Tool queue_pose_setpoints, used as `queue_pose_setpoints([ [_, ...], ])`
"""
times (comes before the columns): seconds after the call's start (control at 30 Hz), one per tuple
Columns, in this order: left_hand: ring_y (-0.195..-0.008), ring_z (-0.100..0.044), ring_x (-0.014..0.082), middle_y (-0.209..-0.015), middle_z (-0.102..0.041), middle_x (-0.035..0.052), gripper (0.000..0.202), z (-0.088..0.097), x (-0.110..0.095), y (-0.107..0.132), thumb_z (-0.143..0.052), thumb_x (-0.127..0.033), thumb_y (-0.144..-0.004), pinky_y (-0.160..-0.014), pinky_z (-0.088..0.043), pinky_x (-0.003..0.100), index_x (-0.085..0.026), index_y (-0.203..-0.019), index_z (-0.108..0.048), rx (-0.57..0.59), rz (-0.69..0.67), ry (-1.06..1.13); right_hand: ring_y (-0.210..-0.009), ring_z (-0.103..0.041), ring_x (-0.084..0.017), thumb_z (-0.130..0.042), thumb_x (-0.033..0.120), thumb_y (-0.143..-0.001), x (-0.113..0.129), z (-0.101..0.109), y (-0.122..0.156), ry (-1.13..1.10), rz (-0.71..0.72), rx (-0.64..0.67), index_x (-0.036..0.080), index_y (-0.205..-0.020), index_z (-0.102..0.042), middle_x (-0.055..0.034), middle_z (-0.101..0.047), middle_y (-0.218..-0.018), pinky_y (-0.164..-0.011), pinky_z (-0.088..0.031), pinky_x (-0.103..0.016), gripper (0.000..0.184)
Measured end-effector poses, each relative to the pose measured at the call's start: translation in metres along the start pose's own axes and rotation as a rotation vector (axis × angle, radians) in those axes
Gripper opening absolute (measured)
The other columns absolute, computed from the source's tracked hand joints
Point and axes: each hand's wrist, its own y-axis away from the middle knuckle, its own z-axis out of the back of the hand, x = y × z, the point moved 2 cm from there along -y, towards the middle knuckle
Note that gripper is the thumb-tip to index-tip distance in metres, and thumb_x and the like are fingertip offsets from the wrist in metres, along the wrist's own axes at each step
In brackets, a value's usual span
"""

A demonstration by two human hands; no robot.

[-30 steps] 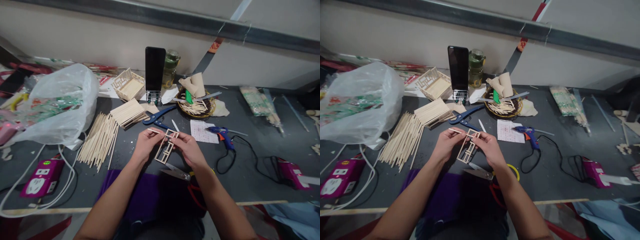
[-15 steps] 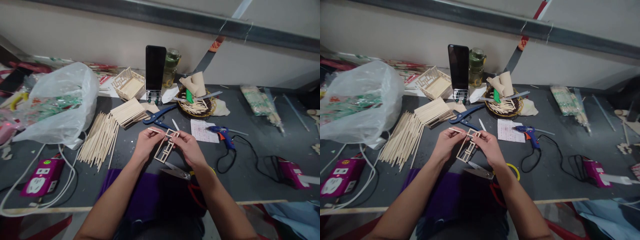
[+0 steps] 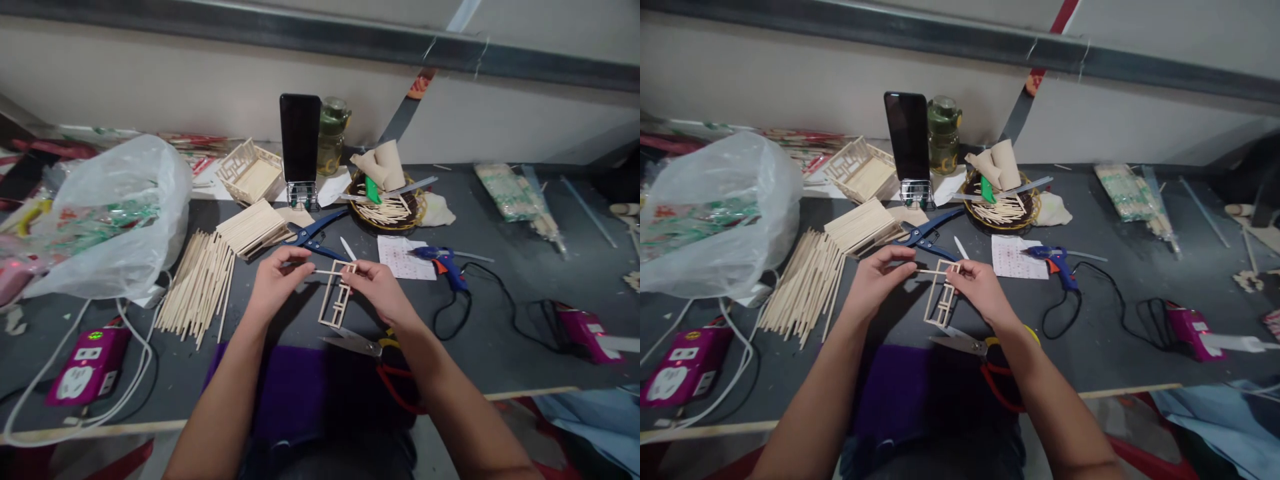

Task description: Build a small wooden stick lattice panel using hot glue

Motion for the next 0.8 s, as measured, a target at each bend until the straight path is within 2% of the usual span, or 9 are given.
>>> queue_pose_setpoints([
  [0.1, -0.096, -0.062, 0.0207, -0.101, -0.071, 0.0072, 0.015, 0.001, -0.011, 0.006, -0.068, -0.028, -0.085, -0.085, -0.048, 0.034, -0.02, -0.095, -0.073, 0.07, -0.328, -0.502, -0.06, -0.048, -0.011, -0.075, 0.042, -0.07, 0.001, 0.0, 0.0, 0.052, 0.007, 0.021, 0.018, -0.075, -0.069, 0.0027, -0.058, -0.065, -0.06, -0.038, -0.026, 0.026],
  [0.17, -0.09, -0.061, 0.02, -0.095, -0.071, 0.0062, 0.014, -0.003, -0.014, 0.01, -0.062, -0.028, -0.09, -0.082, -0.045, 0.034, -0.021, -0.095, -0.073, 0.14, -0.446, -0.714, -0.06, -0.048, -0.011, -0.074, 0.043, -0.071, 0.003, -0.001, 0.0, 0.07, 0.014, 0.042, 0.018, -0.074, -0.068, 0.0024, -0.058, -0.065, -0.059, -0.038, -0.026, 0.026],
  [0.23, -0.082, -0.06, 0.0186, -0.088, -0.071, 0.0049, 0.016, -0.006, -0.016, 0.013, -0.059, -0.029, -0.093, -0.075, -0.043, 0.032, -0.021, -0.095, -0.073, 0.188, -0.5, -0.813, -0.061, -0.048, -0.012, -0.073, 0.043, -0.072, 0.004, -0.002, 0.0, 0.078, 0.017, 0.07, 0.018, -0.075, -0.068, 0.0018, -0.058, -0.066, -0.06, -0.039, -0.026, 0.026],
  [0.57, -0.072, -0.056, 0.0162, -0.078, -0.066, 0.0045, 0.022, -0.006, -0.013, 0.01, -0.054, -0.03, -0.095, -0.065, -0.039, 0.027, -0.022, -0.094, -0.075, 0.268, -0.497, -0.818, -0.06, -0.05, -0.011, -0.076, 0.048, -0.07, 0.007, 0.0, -0.001, 0.075, -0.006, 0.174, 0.018, -0.075, -0.071, 0.0006, -0.062, -0.068, -0.06, -0.041, -0.026, 0.031],
  [0.8, -0.076, -0.058, 0.0163, -0.081, -0.065, 0.0046, 0.022, -0.009, -0.011, 0.011, -0.053, -0.028, -0.096, -0.067, -0.041, 0.026, -0.021, -0.095, -0.073, 0.289, -0.468, -0.773, -0.063, -0.053, -0.013, -0.076, 0.045, -0.072, 0.006, 0.003, 0.0, 0.091, 0.007, 0.181, 0.019, -0.078, -0.074, -0.0012, -0.067, -0.072, -0.062, -0.042, -0.027, 0.027],
])
